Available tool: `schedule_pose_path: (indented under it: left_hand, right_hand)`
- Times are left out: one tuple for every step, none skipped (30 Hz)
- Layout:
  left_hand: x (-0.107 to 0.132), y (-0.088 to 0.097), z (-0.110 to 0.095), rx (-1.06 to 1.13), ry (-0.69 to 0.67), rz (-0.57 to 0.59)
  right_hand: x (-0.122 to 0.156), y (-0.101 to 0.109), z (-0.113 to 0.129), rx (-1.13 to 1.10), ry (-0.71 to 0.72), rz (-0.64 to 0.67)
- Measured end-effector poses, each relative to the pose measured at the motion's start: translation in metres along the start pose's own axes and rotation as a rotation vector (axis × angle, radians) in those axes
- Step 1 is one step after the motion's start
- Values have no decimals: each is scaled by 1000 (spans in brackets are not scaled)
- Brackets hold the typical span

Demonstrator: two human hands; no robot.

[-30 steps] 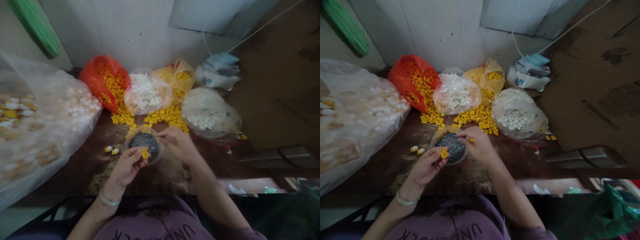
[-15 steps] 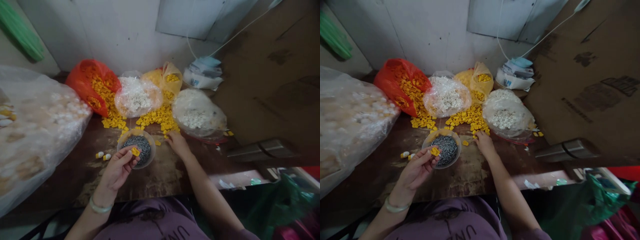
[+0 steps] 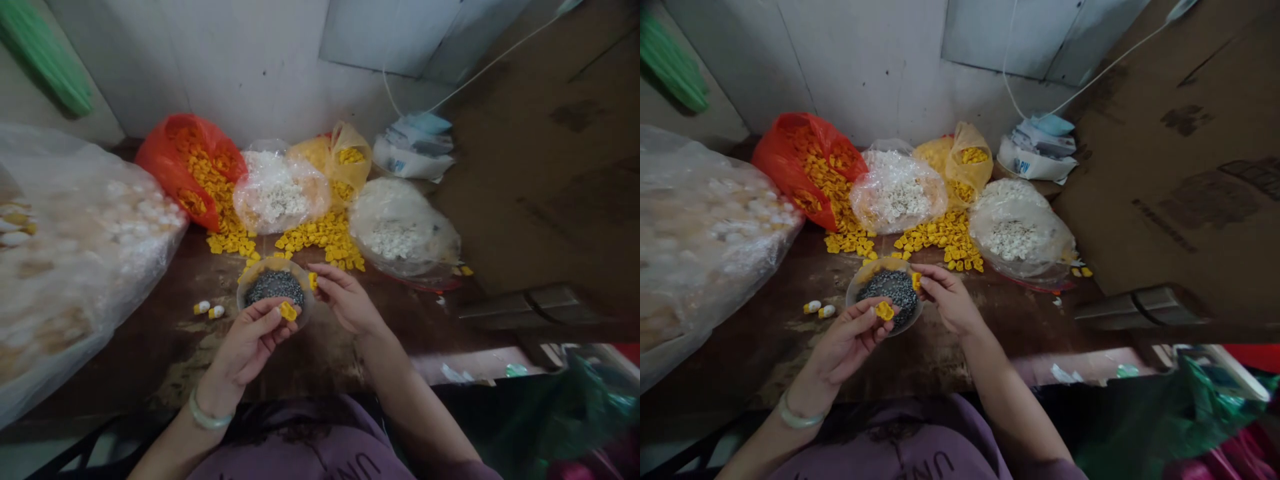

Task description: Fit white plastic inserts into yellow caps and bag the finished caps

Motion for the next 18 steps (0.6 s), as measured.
schedule_pose_path:
  left_hand:
    - [0,0,1,-1,9,4]
    - [0,0,2,0,14,8]
    - [0,1,2,7,14,12]
    - [0,2,3,18,10,16]
    - [-1,3,3,32,4,18]
    - [-1,4,3,46,-6,19]
    - [-1,4,3,59,-15,18]
    - [-1,5,2,70,-23,14]
    - [-2,5,2,82,-30,7]
    - [-2,5,2,94,-37,-2]
    - [-2,5,2,106,-43,-12]
    - [-2,5,2,116,-49,-21]
    - [-2,5,2,126,-56,-31]
    - [-2,5,2,134,-64,-42]
    - [-2,5,2,139,-70,-52]
    - [-2,5,2,140,-73,-60]
    - [-2,5,2,139,-76,-64]
    - [-1,6,1,138,-77,-65]
  right_hand:
    - [4,-9,2,11,26,28]
    - [8,-16,4,32,61,51]
    - [12,-23,5,62,101,68]
    - [16,-28,6,102,146,76]
    - [19,-32,8,149,196,74]
    - [22,-36,9,205,251,61]
    - [25,-38,10,267,314,41]
    - [28,-39,11,332,378,17]
    - [31,-40,12,397,439,-5]
    - [34,-41,13,457,487,-20]
    - [36,-41,14,511,519,-23]
    - [38,-41,14,552,539,-16]
    - [40,-41,15,581,550,-2]
    - [42,-41,16,600,558,13]
    - [43,-40,17,613,565,26]
    - [43,-40,18,622,571,30]
    - [43,-39,19,629,577,26]
    - [43,-39,20,633,583,18]
Point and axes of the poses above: each hand's wrist, its own x-axis away from the middle knuckle, its own y-axis out of the back of the hand, z = x × y, the point moved 1 cm from there along -x, towards the middle knuckle, and after that the axes turned 7 degrees about -z, right-handed, at the moved point
